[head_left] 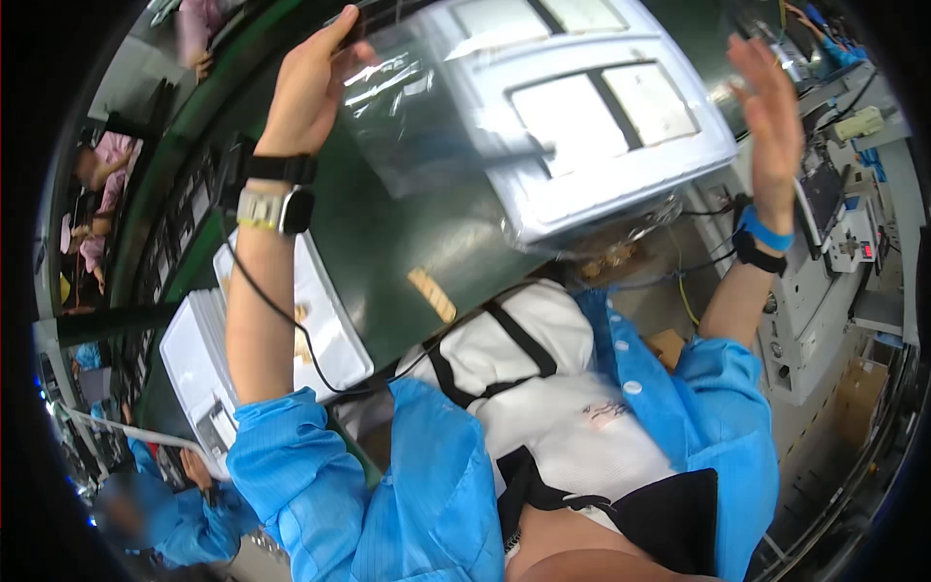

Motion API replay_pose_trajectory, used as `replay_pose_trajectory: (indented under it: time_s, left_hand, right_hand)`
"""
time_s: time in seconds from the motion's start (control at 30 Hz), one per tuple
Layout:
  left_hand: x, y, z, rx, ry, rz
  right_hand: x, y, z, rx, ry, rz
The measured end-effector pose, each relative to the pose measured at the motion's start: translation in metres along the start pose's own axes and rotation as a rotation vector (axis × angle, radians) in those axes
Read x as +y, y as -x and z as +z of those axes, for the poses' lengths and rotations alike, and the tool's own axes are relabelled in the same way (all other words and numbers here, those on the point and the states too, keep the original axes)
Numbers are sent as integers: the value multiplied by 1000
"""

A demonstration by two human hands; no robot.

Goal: Assembling electronic tablet components by attaching batteries and applying adhesive strips on an assembly line.

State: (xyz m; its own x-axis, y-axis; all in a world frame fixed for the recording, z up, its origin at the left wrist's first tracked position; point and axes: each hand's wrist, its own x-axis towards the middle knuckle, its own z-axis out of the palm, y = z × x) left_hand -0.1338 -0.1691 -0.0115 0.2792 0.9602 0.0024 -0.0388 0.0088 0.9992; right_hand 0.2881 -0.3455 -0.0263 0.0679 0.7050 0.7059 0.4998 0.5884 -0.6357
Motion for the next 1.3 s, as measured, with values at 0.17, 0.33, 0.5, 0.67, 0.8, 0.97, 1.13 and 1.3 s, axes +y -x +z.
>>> replay_pose_trajectory:
  time_s: [0.17,0.33,0.5,0.67,0.8,0.97,1.13,1.3]
  left_hand:
    - [-24,-99,50,106,-17,246]
    - [-81,-153,48,129,-41,174]
    - [-86,-161,54,216,-183,320]
    - [-80,-122,36,280,-301,273]
    - [-74,-75,1,232,-205,239]
    - [-64,-22,-42,133,-67,113]
    - [17,9,-97,-51,119,398]
    - [141,76,-140,34,30,603]
  right_hand:
    - [37,30,21,-25,-295,294]
    - [35,30,35,20,-347,320]
    - [30,32,29,86,-389,407]
    - [7,43,40,15,-482,408]
    - [-40,69,71,-29,-476,371]
    - [-75,84,90,-81,-535,344]
    - [-50,42,63,52,-343,320]
    - [-51,-54,70,-205,-277,341]
